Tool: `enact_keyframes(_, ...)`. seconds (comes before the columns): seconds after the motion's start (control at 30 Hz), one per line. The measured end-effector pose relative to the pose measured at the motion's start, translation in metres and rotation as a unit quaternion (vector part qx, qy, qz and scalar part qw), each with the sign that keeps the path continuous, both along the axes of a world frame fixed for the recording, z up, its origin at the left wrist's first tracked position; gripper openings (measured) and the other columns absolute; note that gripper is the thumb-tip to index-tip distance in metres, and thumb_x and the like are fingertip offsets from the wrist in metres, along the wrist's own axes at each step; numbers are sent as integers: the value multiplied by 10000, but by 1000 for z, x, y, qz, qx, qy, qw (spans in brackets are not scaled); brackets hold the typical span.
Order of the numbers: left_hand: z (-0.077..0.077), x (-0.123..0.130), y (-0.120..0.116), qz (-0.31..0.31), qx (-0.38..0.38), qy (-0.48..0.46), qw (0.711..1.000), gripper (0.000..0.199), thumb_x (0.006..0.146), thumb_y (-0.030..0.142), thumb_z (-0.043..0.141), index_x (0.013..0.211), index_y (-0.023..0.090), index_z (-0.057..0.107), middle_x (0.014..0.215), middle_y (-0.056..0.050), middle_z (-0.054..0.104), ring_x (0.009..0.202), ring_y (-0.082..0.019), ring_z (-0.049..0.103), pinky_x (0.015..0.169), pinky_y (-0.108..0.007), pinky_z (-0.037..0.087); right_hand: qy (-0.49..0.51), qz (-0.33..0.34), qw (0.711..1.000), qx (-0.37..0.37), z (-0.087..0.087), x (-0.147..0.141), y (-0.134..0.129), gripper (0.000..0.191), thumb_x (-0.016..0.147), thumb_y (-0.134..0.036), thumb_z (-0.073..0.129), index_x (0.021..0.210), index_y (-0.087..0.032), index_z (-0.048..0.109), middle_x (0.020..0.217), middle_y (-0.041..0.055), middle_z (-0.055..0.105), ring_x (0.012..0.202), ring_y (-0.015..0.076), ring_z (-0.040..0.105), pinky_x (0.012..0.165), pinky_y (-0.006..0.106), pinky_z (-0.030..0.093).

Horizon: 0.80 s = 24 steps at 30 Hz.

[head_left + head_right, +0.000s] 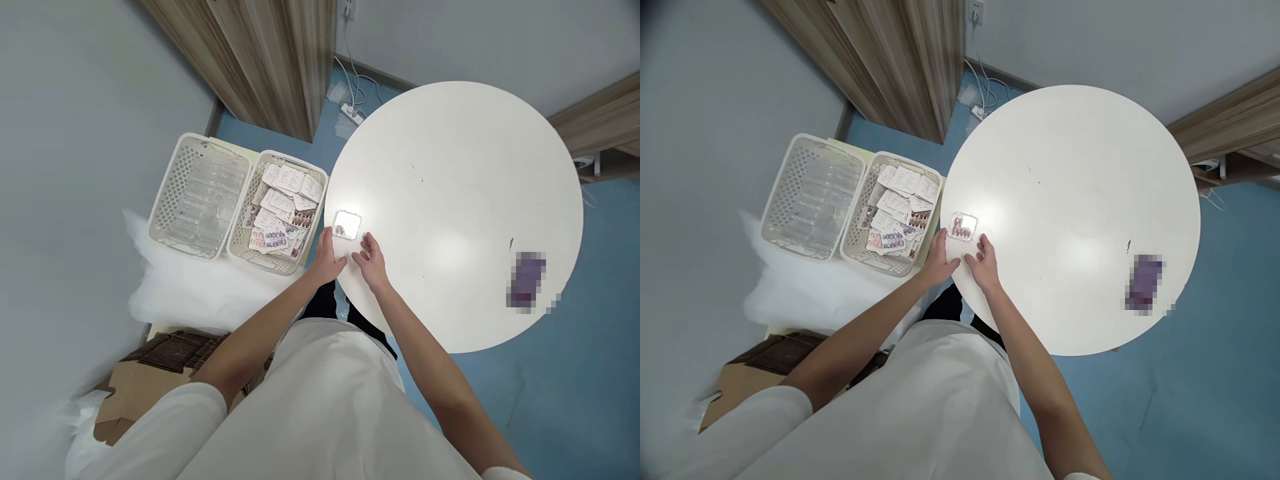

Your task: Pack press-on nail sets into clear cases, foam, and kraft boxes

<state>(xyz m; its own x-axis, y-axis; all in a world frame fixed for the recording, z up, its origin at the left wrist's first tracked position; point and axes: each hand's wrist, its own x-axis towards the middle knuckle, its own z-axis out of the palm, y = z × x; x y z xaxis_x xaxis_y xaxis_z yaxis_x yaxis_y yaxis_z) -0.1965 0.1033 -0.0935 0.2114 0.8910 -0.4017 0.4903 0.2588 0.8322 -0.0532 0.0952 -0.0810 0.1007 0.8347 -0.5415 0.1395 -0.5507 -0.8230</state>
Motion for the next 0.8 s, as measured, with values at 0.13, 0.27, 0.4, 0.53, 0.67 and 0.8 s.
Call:
enact_keyframes(0.13, 3, 1, -14, 23, -5, -15, 1000, 809, 744, 254, 527, 1368, 197, 15, 1440, -130, 25, 1331, -266, 73, 1061, -459, 162, 19, 29, 999, -9, 9, 10, -15, 710, 713, -317, 556, 1344, -281, 231, 1426, 35, 237, 1284, 195, 274, 1015, 396, 309)
enact_keyframes(0.27, 6, 2, -38, 47, -41, -41, 997, 765, 758, 300, 521, 1370, 217, 70, 1430, -134, 113, 1290, -270, 234, 1004, -442, 293, 20, 54, 998, -26, 15, 24, -33, 687, 710, -324, 565, 1330, -282, 273, 1424, 40, 253, 1284, 210, 279, 1018, 412, 299)
enact_keyframes(0.4, 9, 10, -70, 73, -61, -64, 993, 623, 774, 323, 508, 1329, 228, 240, 1382, -121, 276, 1221, -254, 366, 953, -414, 363, 17, 84, 995, -55, 24, 41, -53, 632, 701, -334, 573, 1289, -279, 349, 1386, 62, 327, 1214, 221, 387, 965, 410, 356)
enact_keyframes(0.53, 19, 24, -105, 94, -77, -73, 990, 509, 780, 315, 510, 1250, 175, 376, 1277, -136, 432, 1091, -224, 494, 893, -386, 418, 35, 124, 990, -65, 36, 62, -76, 540, 698, -344, 574, 1217, -264, 445, 1334, 76, 402, 1085, 208, 503, 904, 402, 405)
enact_keyframes(0.67, 28, 38, -141, 129, -83, -79, 985, 439, 782, 317, 514, 1190, 169, 450, 1161, -121, 535, 977, -185, 555, 852, -340, 445, 59, 167, 981, -74, 34, 84, -104, 469, 687, -338, 587, 1140, -235, 516, 1215, 87, 520, 1033, 198, 535, 907, 394, 394)
enact_keyframes(0.8, 28, 44, -175, 170, -66, -84, 980, 400, 774, 312, 520, 1148, 170, 493, 1095, -104, 576, 946, -180, 563, 846, -340, 450, 63, 205, 973, -89, 29, 94, -127, 429, 684, -357, 584, 1085, -211, 546, 1130, 88, 572, 1021, 197, 544, 885, 370, 405)
